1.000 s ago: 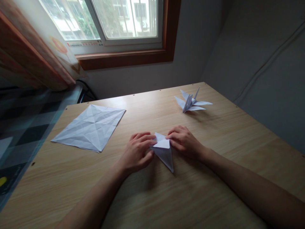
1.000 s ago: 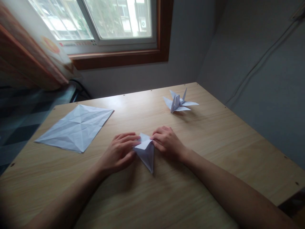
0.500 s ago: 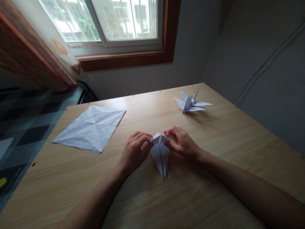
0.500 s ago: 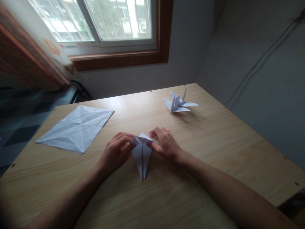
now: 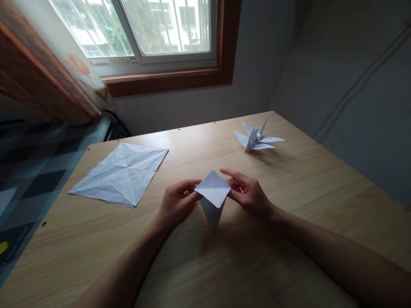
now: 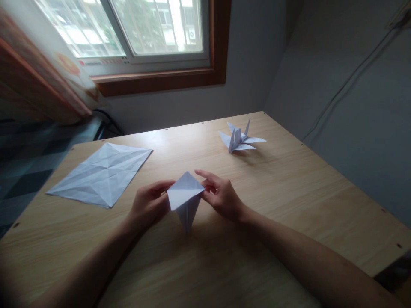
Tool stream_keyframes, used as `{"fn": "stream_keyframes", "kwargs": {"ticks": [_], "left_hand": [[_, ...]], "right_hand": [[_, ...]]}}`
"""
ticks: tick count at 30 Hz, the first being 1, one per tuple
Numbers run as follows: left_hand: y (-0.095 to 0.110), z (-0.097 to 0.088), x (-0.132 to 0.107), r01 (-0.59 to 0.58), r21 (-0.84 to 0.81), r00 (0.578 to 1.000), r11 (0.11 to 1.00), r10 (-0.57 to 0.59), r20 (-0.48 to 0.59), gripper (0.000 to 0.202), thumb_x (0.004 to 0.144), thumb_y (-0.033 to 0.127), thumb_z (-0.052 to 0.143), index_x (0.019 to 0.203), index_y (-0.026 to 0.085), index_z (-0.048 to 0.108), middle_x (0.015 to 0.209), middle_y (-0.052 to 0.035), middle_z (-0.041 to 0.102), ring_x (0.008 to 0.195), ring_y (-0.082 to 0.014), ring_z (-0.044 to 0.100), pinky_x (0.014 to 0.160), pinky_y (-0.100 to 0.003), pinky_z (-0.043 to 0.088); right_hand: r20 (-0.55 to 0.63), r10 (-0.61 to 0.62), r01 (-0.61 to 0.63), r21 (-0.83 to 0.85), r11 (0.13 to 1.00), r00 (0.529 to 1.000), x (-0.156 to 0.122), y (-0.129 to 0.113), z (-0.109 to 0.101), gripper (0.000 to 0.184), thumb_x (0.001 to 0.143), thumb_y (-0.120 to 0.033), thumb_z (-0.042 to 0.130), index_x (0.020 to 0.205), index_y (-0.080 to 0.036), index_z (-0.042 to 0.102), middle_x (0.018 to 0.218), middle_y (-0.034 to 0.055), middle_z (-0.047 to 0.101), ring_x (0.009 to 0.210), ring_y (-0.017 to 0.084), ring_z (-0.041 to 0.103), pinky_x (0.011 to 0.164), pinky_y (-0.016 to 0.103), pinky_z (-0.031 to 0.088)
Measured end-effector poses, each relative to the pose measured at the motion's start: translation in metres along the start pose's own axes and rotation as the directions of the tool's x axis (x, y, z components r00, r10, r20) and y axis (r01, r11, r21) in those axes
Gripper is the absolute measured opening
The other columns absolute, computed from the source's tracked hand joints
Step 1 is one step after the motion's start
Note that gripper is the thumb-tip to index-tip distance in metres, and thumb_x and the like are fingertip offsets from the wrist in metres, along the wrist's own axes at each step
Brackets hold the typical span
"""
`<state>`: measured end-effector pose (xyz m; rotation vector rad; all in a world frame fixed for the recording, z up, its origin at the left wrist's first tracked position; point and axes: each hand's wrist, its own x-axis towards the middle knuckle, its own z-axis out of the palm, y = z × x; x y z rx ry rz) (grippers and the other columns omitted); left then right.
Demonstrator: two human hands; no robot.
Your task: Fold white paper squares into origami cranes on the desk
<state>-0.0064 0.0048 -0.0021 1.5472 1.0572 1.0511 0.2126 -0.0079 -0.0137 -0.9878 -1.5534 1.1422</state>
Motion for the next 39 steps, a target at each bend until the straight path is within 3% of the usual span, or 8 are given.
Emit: {"fn": "stream_keyframes", "kwargs": {"ticks": [7, 11, 15, 18, 21, 27, 31, 39], "left_hand": [[-0.004, 0.000, -0.003, 0.104, -0.118, 0.994, 0.988, -0.100, 0.037, 0.025, 0.074, 0.038, 0.074, 0.069, 0.014, 0.071, 0.060, -0.0013, 0.065, 0.053, -0.0122, 0.055, 0.050, -0.023, 0.041], [-0.005, -0.002, -0.003, 0.103, -0.126, 0.992, 0.987, -0.093, 0.088, 0.029, 0.078, 0.041, 0.070, 0.069, 0.014, 0.068, 0.062, -0.0017, 0.063, 0.055, -0.0125, 0.055, 0.051, -0.023, 0.042], [-0.004, -0.004, 0.001, -0.017, -0.106, 1.000, 0.994, 0.014, -0.027, 0.032, 0.077, 0.041, 0.070, 0.096, 0.015, 0.068, 0.085, -0.0069, 0.071, 0.075, -0.0181, 0.063, 0.068, -0.029, 0.051], [-0.004, -0.005, 0.003, -0.098, -0.008, 0.986, 0.995, 0.097, -0.136, 0.038, 0.078, 0.040, 0.067, 0.108, 0.017, 0.064, 0.097, -0.0083, 0.070, 0.081, -0.0177, 0.062, 0.073, -0.030, 0.051], [-0.003, -0.004, 0.003, -0.144, 0.105, 0.970, 0.984, 0.161, -0.182, 0.033, 0.082, 0.039, 0.063, 0.107, 0.018, 0.062, 0.103, -0.0082, 0.068, 0.085, -0.0179, 0.061, 0.073, -0.030, 0.051], [-0.003, 0.002, -0.001, -0.325, 0.562, 0.918, 0.760, 0.396, -0.004, 0.013, 0.088, 0.027, 0.057, 0.088, 0.020, 0.067, 0.094, -0.0070, 0.068, 0.091, -0.0208, 0.061, 0.080, -0.036, 0.050], [-0.008, 0.005, -0.002, -0.404, 0.714, 0.906, 0.572, 0.360, 0.224, 0.014, 0.088, 0.025, 0.058, 0.084, 0.022, 0.071, 0.091, -0.0056, 0.072, 0.087, -0.0210, 0.060, 0.081, -0.039, 0.050], [-0.012, 0.003, 0.001, -0.300, 0.764, 0.947, 0.572, 0.275, 0.167, 0.011, 0.084, 0.026, 0.064, 0.093, 0.022, 0.071, 0.100, -0.0058, 0.071, 0.095, -0.0243, 0.060, 0.088, -0.043, 0.047]], "right_hand": [[0.101, 0.044, -0.046, 0.020, 0.999, 0.994, 0.001, -0.007, 0.000, 0.030, 0.085, -0.043, 0.064, 0.070, -0.017, 0.066, 0.057, -0.0023, 0.055, 0.053, 0.010, 0.050, 0.051, 0.022, 0.040], [0.093, 0.084, -0.085, 0.007, 0.996, 0.992, 0.001, -0.006, 0.001, 0.031, 0.084, -0.045, 0.065, 0.072, -0.017, 0.064, 0.051, -0.0047, 0.050, 0.044, 0.008, 0.045, 0.043, 0.021, 0.035], [-0.243, -0.016, -0.003, -0.077, 0.997, 0.970, -0.001, -0.006, -0.003, 0.028, 0.083, -0.044, 0.067, 0.073, -0.018, 0.063, 0.049, -0.0044, 0.051, 0.040, 0.010, 0.046, 0.041, 0.022, 0.038], [-0.499, -0.263, 0.121, -0.300, 0.946, 0.825, -0.004, -0.006, -0.012, 0.022, 0.085, -0.043, 0.065, 0.079, -0.021, 0.065, 0.068, 0.0034, 0.065, 0.056, 0.017, 0.059, 0.052, 0.031, 0.051], [-0.277, -0.456, 0.252, -0.547, 0.798, 0.846, -0.005, -0.002, -0.019, 0.015, 0.089, -0.034, 0.057, 0.088, -0.025, 0.069, 0.096, 0.0092, 0.070, 0.089, 0.024, 0.067, 0.079, 0.041, 0.056], [0.291, -0.333, 0.439, -0.680, 0.587, 0.897, 0.004, 0.015, -0.016, 0.025, 0.090, -0.013, 0.049, 0.094, -0.020, 0.073, 0.101, 0.0088, 0.071, 0.093, 0.022, 0.063, 0.084, 0.036, 0.053], [0.304, -0.251, 0.394, -0.680, 0.619, 0.919, 0.005, 0.011, -0.013, 0.023, 0.084, -0.011, 0.055, 0.095, -0.018, 0.074, 0.104, 0.0084, 0.072, 0.097, 0.024, 0.060, 0.092, 0.042, 0.048], [0.081, -0.091, 0.122, -0.670, 0.732, 0.993, 0.008, 0.006, -0.007, 0.038, 0.083, -0.024, 0.065, 0.120, -0.015, 0.062, 0.112, 0.0112, 0.067, 0.103, 0.027, 0.056, 0.094, 0.044, 0.044]]}}
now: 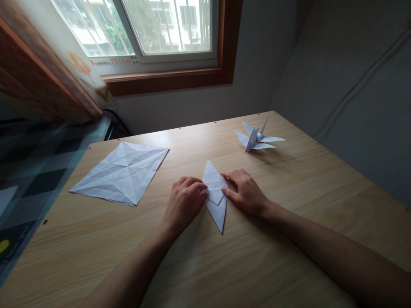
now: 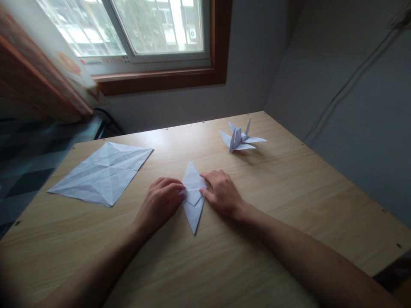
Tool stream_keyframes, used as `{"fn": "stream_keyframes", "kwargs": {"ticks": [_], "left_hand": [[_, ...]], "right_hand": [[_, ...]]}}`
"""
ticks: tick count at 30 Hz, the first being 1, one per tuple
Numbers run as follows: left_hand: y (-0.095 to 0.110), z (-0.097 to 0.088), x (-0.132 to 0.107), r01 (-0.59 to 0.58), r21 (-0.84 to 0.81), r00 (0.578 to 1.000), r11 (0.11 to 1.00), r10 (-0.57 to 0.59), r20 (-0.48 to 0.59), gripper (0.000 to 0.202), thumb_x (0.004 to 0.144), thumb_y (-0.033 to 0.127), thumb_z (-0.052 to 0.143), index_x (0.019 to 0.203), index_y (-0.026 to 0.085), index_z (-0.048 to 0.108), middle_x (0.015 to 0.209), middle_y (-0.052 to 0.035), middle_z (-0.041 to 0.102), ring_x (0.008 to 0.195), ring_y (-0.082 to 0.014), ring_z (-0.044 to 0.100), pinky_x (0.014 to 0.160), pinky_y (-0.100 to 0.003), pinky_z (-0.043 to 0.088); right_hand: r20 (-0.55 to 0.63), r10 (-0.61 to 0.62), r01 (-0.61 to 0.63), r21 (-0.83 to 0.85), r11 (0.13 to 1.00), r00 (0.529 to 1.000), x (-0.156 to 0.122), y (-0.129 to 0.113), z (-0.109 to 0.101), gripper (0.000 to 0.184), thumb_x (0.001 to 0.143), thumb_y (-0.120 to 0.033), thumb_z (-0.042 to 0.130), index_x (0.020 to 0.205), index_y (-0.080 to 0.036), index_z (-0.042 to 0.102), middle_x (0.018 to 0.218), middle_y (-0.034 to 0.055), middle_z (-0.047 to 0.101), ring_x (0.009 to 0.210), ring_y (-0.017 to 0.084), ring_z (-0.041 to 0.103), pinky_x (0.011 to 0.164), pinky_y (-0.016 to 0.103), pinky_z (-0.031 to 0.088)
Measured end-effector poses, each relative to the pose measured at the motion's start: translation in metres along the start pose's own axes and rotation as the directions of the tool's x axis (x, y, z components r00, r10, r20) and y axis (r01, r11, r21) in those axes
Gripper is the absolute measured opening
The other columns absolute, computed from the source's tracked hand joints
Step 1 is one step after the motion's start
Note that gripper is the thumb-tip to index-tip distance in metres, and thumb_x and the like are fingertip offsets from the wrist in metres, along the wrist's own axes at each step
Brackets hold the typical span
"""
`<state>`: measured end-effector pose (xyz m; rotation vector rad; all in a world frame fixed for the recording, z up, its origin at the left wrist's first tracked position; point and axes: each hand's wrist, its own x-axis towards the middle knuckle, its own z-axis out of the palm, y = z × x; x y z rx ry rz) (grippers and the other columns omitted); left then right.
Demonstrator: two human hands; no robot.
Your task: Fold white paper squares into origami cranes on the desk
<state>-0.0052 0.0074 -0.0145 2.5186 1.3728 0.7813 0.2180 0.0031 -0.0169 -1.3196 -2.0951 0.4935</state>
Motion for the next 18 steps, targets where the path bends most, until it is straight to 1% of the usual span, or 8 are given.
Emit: {"fn": "stream_keyframes", "kwargs": {"ticks": [3, 5, 9, 13, 16, 18], "left_hand": [[-0.0008, -0.0010, 0.0012, 0.101, -0.005, 0.995, 0.995, -0.101, -0.009, 0.038, 0.077, 0.027, 0.071, 0.114, 0.020, 0.064, 0.112, -0.0089, 0.068, 0.105, -0.0288, 0.057, 0.092, -0.046, 0.045], [-0.0009, -0.0018, 0.0020, 0.132, -0.014, 0.991, 0.991, -0.132, 0.005, 0.043, 0.077, 0.029, 0.071, 0.118, 0.021, 0.062, 0.112, -0.0084, 0.068, 0.106, -0.0289, 0.057, 0.092, -0.046, 0.044], [-0.0009, -0.0033, 0.0033, 0.148, -0.047, 0.989, 0.988, -0.147, 0.024, 0.037, 0.077, 0.028, 0.072, 0.113, 0.022, 0.065, 0.098, -0.0051, 0.070, 0.098, -0.0256, 0.058, 0.089, -0.043, 0.045], [-0.0013, -0.0032, 0.0033, 0.166, -0.119, 0.986, 0.979, -0.168, -0.012, 0.027, 0.077, 0.021, 0.070, 0.104, 0.022, 0.067, 0.086, -0.0015, 0.068, 0.086, -0.0213, 0.059, 0.083, -0.039, 0.046], [-0.0008, -0.0029, 0.0026, 0.175, -0.140, 0.982, 0.975, -0.183, -0.049, 0.017, 0.076, 0.016, 0.068, 0.092, 0.021, 0.066, 0.082, -0.0008, 0.067, 0.083, -0.0200, 0.059, 0.080, -0.037, 0.045], [-0.0002, -0.0031, 0.0022, 0.152, -0.126, 0.986, 0.980, -0.160, -0.053, 0.006, 0.078, 0.017, 0.065, 0.082, 0.020, 0.064, 0.077, -0.0008, 0.065, 0.081, -0.0199, 0.058, 0.079, -0.036, 0.045]], "right_hand": [[0.000, 0.025, -0.025, 0.067, 0.997, 1.000, 0.0022, 0.0018, 0.0020, 0.044, 0.080, -0.016, 0.066, 0.124, -0.015, 0.060, 0.107, 0.0093, 0.069, 0.100, 0.025, 0.058, 0.093, 0.041, 0.045], [-0.014, 0.053, -0.051, 0.105, 0.993, 0.999, 0.0037, 0.0031, 0.0028, 0.046, 0.078, -0.012, 0.067, 0.123, -0.016, 0.061, 0.103, 0.0078, 0.069, 0.097, 0.023, 0.059, 0.091, 0.040, 0.046], [-0.032, 0.083, -0.078, 0.130, 0.988, 0.996, 0.0057, 0.0036, 0.0026, 0.042, 0.076, -0.009, 0.069, 0.117, -0.016, 0.065, 0.095, 0.0058, 0.070, 0.090, 0.021, 0.059, 0.086, 0.037, 0.047], [-0.047, 0.089, -0.081, 0.141, 0.987, 0.995, 0.0060, 0.0016, 0.0011, 0.037, 0.074, -0.008, 0.070, 0.110, -0.017, 0.068, 0.088, 0.0043, 0.069, 0.088, 0.021, 0.060, 0.082, 0.035, 0.047], [-0.073, 0.105, -0.092, 0.158, 0.983, 0.992, 0.0059, 0.0015, 0.0011, 0.025, 0.073, -0.006, 0.070, 0.094, -0.018, 0.070, 0.086, 0.0028, 0.068, 0.082, 0.019, 0.059, 0.076, 0.032, 0.047], [-0.089, 0.087, -0.072, 0.161, 0.984, 0.992, 0.0056, 0.0027, 0.0019, 0.015, 0.073, -0.005, 0.069, 0.081, -0.018, 0.069, 0.082, 0.0022, 0.067, 0.078, 0.018, 0.059, 0.073, 0.030, 0.047]]}}
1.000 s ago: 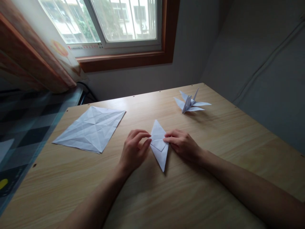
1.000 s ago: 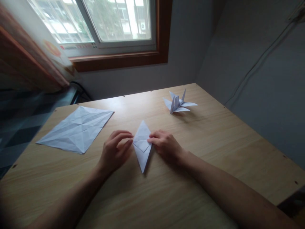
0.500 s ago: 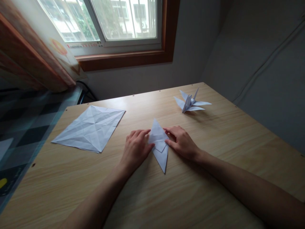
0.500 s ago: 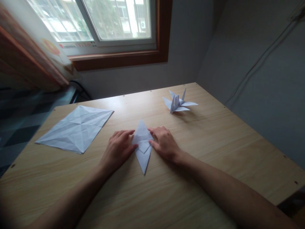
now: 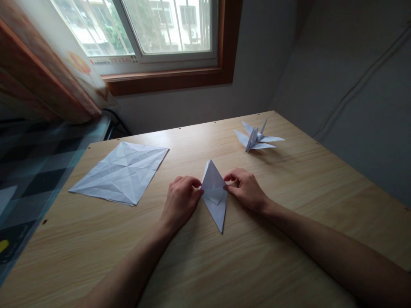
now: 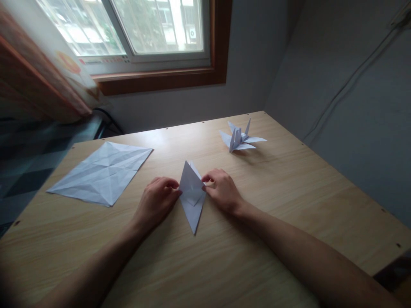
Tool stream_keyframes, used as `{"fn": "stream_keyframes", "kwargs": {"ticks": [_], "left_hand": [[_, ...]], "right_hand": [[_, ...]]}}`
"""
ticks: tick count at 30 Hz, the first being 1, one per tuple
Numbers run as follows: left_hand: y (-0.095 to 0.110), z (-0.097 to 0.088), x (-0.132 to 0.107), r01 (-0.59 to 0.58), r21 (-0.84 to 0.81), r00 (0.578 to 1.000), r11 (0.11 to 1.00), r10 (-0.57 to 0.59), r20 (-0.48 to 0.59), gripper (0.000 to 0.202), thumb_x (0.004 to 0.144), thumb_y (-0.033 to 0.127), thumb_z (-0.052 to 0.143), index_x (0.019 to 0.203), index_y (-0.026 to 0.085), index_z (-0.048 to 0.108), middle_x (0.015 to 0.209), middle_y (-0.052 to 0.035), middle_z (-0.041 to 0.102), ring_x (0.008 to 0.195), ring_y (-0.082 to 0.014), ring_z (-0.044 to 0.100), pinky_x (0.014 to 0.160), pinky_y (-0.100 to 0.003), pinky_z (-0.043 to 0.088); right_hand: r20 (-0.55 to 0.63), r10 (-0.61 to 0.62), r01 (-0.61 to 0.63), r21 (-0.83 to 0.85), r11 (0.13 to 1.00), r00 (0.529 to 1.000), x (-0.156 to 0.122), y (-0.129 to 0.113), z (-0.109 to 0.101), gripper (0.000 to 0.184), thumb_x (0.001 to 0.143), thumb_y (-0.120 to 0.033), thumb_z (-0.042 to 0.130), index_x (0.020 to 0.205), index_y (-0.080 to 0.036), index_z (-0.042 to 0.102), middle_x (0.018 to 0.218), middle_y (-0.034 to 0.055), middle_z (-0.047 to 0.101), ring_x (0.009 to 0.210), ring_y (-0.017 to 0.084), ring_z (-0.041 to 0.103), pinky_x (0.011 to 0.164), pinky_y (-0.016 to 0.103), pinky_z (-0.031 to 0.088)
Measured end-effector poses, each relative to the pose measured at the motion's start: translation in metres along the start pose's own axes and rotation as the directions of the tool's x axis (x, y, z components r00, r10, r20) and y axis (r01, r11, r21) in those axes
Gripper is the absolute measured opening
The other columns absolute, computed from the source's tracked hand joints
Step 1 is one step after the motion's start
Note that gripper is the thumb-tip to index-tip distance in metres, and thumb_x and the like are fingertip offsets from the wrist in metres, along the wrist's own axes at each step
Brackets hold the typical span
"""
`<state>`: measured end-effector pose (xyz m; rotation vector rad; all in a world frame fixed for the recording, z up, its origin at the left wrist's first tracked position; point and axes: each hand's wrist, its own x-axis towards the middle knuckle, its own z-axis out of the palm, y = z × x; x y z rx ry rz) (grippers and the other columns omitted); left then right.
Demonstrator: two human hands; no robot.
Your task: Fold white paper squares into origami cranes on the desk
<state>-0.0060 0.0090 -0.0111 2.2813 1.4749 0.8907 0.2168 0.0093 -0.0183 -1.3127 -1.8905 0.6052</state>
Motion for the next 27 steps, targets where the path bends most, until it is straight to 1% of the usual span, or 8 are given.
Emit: {"fn": "stream_keyframes", "kwargs": {"ticks": [2, 7, 12, 15, 17, 20, 23, 27], "left_hand": [[0.001, 0.000, 0.000, -0.032, 0.004, 0.999, 0.999, 0.032, 0.016, 0.006, 0.080, 0.017, 0.061, 0.075, 0.020, 0.064, 0.072, -0.0007, 0.064, 0.079, -0.0195, 0.057, 0.078, -0.036, 0.044], [0.001, -0.001, 0.000, -0.064, -0.018, 0.996, 0.998, 0.065, 0.057, 0.018, 0.075, 0.009, 0.054, 0.073, 0.021, 0.067, 0.075, -0.0019, 0.066, 0.080, -0.0197, 0.056, 0.079, -0.037, 0.044], [0.005, -0.002, -0.003, -0.101, 0.049, 0.993, 0.994, 0.098, 0.063, 0.022, 0.074, 0.007, 0.051, 0.069, 0.021, 0.067, 0.080, -0.0027, 0.068, 0.083, -0.0209, 0.056, 0.082, -0.040, 0.043], [0.011, -0.003, -0.005, -0.142, 0.135, 0.988, 0.981, 0.134, 0.072, 0.014, 0.075, 0.012, 0.054, 0.071, 0.020, 0.064, 0.085, -0.0037, 0.069, 0.085, -0.0226, 0.057, 0.082, -0.041, 0.043], [0.013, -0.004, -0.006, -0.197, 0.200, 0.979, 0.960, 0.180, 0.101, 0.005, 0.077, 0.019, 0.058, 0.076, 0.020, 0.063, 0.099, -0.0063, 0.070, 0.095, -0.0259, 0.058, 0.085, -0.044, 0.043], [0.013, -0.002, -0.007, -0.303, 0.220, 0.948, 0.927, 0.268, 0.174, 0.009, 0.081, 0.025, 0.058, 0.086, 0.019, 0.063, 0.125, -0.0083, 0.065, 0.116, -0.0291, 0.055, 0.095, -0.047, 0.041], [0.008, 0.000, -0.007, -0.378, 0.158, 0.905, 0.912, 0.328, 0.270, 0.020, 0.086, 0.020, 0.051, 0.103, 0.020, 0.062, 0.130, -0.0057, 0.064, 0.126, -0.0250, 0.052, 0.104, -0.045, 0.038], [0.004, 0.001, -0.007, -0.410, 0.136, 0.868, 0.902, 0.340, 0.362, 0.034, 0.090, 0.020, 0.045, 0.121, 0.022, 0.058, 0.135, -0.0054, 0.061, 0.130, -0.0238, 0.051, 0.108, -0.045, 0.036]], "right_hand": [[0.010, -0.052, 0.052, 0.000, 0.999, 0.999, -0.001, 0.002, 0.001, 0.014, 0.075, -0.004, 0.066, 0.075, -0.018, 0.069, 0.080, 0.0024, 0.067, 0.078, 0.017, 0.059, 0.073, 0.029, 0.047], [0.067, -0.199, 0.202, -0.039, 0.979, 0.978, -0.006, 0.005, 0.002, 0.024, 0.075, 0.001, 0.058, 0.078, -0.018, 0.072, 0.082, 0.0032, 0.071, 0.082, 0.018, 0.061, 0.077, 0.030, 0.048], [0.111, -0.304, 0.316, -0.121, 0.941, 0.946, -0.012, 0.005, -0.001, 0.019, 0.077, -0.005, 0.060, 0.082, -0.017, 0.074, 0.089, 0.0047, 0.073, 0.086, 0.020, 0.061, 0.083, 0.034, 0.049], [0.143, -0.333, 0.356, -0.182, 0.917, 0.932, -0.016, 0.000, -0.003, 0.014, 0.079, -0.011, 0.062, 0.085, -0.017, 0.074, 0.091, 0.0057, 0.073, 0.088, 0.021, 0.061, 0.085, 0.035, 0.048], [0.178, -0.337, 0.375, -0.258, 0.890, 0.924, -0.018, -0.007, -0.004, 0.011, 0.082, -0.019, 0.064, 0.086, -0.016, 0.074, 0.092, 0.0072, 0.072, 0.089, 0.023, 0.061, 0.085, 0.037, 0.048], [0.241, -0.301, 0.375, -0.374, 0.848, 0.923, -0.023, -0.017, -0.005, 0.021, 0.085, -0.034, 0.067, 0.092, -0.015, 0.072, 0.097, 0.0096, 0.071, 0.092, 0.026, 0.061, 0.086, 0.040, 0.047], [0.287, -0.256, 0.363, -0.432, 0.825, 0.923, -0.026, -0.023, -0.006, 0.029, 0.085, -0.037, 0.067, 0.103, -0.014, 0.070, 0.106, 0.0110, 0.071, 0.098, 0.027, 0.061, 0.089, 0.041, 0.045], [0.313, -0.223, 0.355, -0.472, 0.807, 0.923, -0.027, -0.022, -0.007, 0.040, 0.089, -0.035, 0.063, 0.121, -0.012, 0.062, 0.124, 0.0126, 0.065, 0.113, 0.028, 0.057, 0.096, 0.042, 0.042]]}}
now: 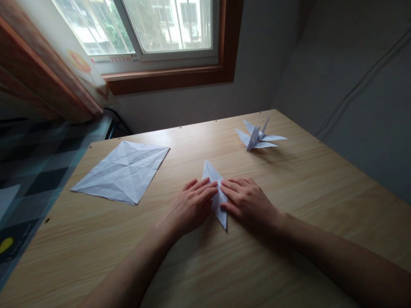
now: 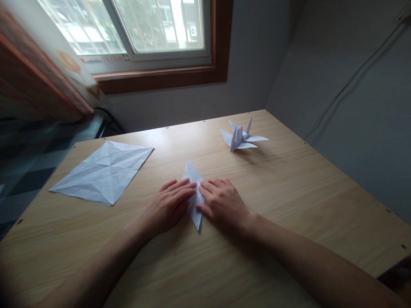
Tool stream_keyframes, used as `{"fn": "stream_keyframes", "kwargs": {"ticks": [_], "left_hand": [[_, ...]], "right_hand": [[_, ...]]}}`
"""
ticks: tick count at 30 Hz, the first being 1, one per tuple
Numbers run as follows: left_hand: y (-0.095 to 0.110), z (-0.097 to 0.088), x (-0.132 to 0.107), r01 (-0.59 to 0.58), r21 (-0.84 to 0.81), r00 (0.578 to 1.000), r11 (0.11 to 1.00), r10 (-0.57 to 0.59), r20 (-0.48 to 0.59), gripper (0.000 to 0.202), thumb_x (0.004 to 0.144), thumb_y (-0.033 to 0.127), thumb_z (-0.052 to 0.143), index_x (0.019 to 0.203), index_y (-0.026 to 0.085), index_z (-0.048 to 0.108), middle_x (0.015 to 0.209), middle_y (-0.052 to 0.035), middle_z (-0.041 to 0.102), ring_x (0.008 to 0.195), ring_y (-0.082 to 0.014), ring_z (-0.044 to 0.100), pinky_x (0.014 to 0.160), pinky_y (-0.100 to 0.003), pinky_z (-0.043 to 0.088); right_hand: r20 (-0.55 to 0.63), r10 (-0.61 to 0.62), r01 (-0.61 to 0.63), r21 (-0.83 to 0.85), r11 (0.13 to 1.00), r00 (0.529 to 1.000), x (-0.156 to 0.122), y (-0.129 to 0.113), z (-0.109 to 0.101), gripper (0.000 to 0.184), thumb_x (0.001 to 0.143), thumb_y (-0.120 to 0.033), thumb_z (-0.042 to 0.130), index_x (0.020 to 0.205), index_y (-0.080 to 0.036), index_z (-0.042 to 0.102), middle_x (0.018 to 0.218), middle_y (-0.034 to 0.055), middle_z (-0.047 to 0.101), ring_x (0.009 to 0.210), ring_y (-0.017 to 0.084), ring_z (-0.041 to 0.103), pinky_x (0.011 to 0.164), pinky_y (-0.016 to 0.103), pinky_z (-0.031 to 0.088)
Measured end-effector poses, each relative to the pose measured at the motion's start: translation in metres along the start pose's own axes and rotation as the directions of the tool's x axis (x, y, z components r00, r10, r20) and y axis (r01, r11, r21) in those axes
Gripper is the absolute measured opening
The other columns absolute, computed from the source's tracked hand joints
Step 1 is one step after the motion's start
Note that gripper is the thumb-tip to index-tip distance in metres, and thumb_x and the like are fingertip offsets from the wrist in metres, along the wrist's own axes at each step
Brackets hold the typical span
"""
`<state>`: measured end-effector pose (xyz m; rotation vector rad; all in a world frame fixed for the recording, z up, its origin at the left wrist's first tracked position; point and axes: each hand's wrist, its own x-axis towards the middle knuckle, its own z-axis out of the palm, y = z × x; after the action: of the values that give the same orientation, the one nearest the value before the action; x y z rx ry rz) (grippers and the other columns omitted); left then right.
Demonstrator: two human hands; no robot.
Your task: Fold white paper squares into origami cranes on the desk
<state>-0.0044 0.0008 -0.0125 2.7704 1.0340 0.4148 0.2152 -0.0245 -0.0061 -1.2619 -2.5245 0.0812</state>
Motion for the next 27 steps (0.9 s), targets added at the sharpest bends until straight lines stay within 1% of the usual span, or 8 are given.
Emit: {"fn": "stream_keyframes", "kwargs": {"ticks": [4, 7, 10, 13, 18, 21, 23, 27], "left_hand": [[0.001, -0.001, -0.001, -0.002, 0.040, 1.000, 0.999, 0.001, 0.027, 0.038, 0.094, 0.026, 0.044, 0.130, 0.024, 0.056, 0.140, -0.0054, 0.057, 0.132, -0.0255, 0.049, 0.110, -0.048, 0.033], [0.004, -0.001, 0.000, 0.011, 0.082, 1.000, 0.997, -0.013, 0.027, 0.038, 0.094, 0.029, 0.045, 0.131, 0.025, 0.056, 0.139, -0.0056, 0.057, 0.130, -0.0267, 0.051, 0.108, -0.048, 0.035], [0.007, -0.002, 0.000, 0.020, 0.114, 1.000, 0.993, -0.022, 0.011, 0.038, 0.092, 0.029, 0.051, 0.129, 0.024, 0.057, 0.137, -0.0060, 0.059, 0.125, -0.0275, 0.054, 0.106, -0.050, 0.034], [0.010, -0.005, 0.000, 0.021, 0.142, 0.999, 0.990, -0.016, -0.035, 0.037, 0.090, 0.029, 0.054, 0.126, 0.023, 0.058, 0.132, -0.0070, 0.063, 0.116, -0.0277, 0.058, 0.105, -0.051, 0.034], [0.011, -0.011, 0.001, -0.026, 0.190, 0.997, 0.981, 0.041, -0.073, 0.024, 0.091, 0.030, 0.053, 0.111, 0.022, 0.065, 0.104, -0.0080, 0.070, 0.094, -0.0247, 0.060, 0.094, -0.047, 0.040], [0.008, -0.010, 0.000, -0.084, 0.182, 0.992, 0.980, 0.098, -0.074, 0.021, 0.093, 0.027, 0.050, 0.104, 0.021, 0.067, 0.090, -0.0067, 0.068, 0.094, -0.0230, 0.061, 0.093, -0.043, 0.043], [0.006, -0.008, 0.000, -0.112, 0.138, 0.989, 0.984, 0.123, -0.079, 0.021, 0.093, 0.027, 0.050, 0.104, 0.021, 0.067, 0.094, -0.0078, 0.068, 0.103, -0.0229, 0.061, 0.095, -0.040, 0.044], [0.002, -0.003, -0.001, -0.124, 0.055, 0.990, 0.991, 0.128, -0.064, 0.026, 0.093, 0.030, 0.050, 0.113, 0.018, 0.064, 0.126, -0.0118, 0.063, 0.119, -0.0239, 0.058, 0.104, -0.041, 0.043]], "right_hand": [[0.027, 0.042, -0.041, -0.044, 0.998, 0.999, -0.001, 0.000, -0.001, 0.041, 0.094, -0.034, 0.055, 0.129, -0.012, 0.057, 0.135, 0.0118, 0.059, 0.124, 0.030, 0.050, 0.102, 0.045, 0.037], [0.053, 0.059, -0.056, -0.054, 0.997, 0.997, -0.003, -0.005, -0.001, 0.048, 0.094, -0.040, 0.053, 0.131, -0.009, 0.055, 0.137, 0.0148, 0.057, 0.127, 0.031, 0.048, 0.105, 0.047, 0.035], [0.069, 0.065, -0.060, -0.071, 0.996, 0.996, -0.005, -0.009, -0.001, 0.061, 0.092, -0.049, 0.054, 0.135, -0.006, 0.051, 0.139, 0.0190, 0.053, 0.129, 0.035, 0.045, 0.107, 0.051, 0.034], [0.082, 0.064, -0.056, -0.088, 0.994, 0.995, -0.006, -0.008, -0.001, 0.062, 0.092, -0.049, 0.052, 0.140, -0.010, 0.046, 0.142, 0.0189, 0.050, 0.131, 0.036, 0.043, 0.108, 0.056, 0.032], [0.137, 0.055, -0.039, -0.113, 0.993, 0.989, -0.007, 0.012, -0.007, 0.047, 0.096, -0.038, 0.050, 0.141, -0.023, 0.047, 0.146, 0.0145, 0.048, 0.135, 0.037, 0.039, 0.107, 0.064, 0.029], [0.125, 0.085, -0.068, -0.131, 0.989, 0.989, -0.006, 0.026, -0.008, 0.041, 0.097, -0.030, 0.048, 0.138, -0.029, 0.050, 0.145, 0.0133, 0.048, 0.136, 0.037, 0.038, 0.107, 0.067, 0.026], [0.093, 0.115, -0.101, -0.140, 0.985, 0.989, -0.004, 0.032, -0.007, 0.038, 0.097, -0.027, 0.048, 0.135, -0.029, 0.053, 0.144, 0.0134, 0.049, 0.136, 0.036, 0.038, 0.107, 0.066, 0.026], [-0.020, 0.115, -0.117, -0.167, 0.979, 0.993, 0.000, 0.032, -0.004, 0.034, 0.095, -0.021, 0.050, 0.128, -0.017, 0.059, 0.140, 0.0167, 0.053, 0.133, 0.034, 0.042, 0.109, 0.060, 0.030]]}}
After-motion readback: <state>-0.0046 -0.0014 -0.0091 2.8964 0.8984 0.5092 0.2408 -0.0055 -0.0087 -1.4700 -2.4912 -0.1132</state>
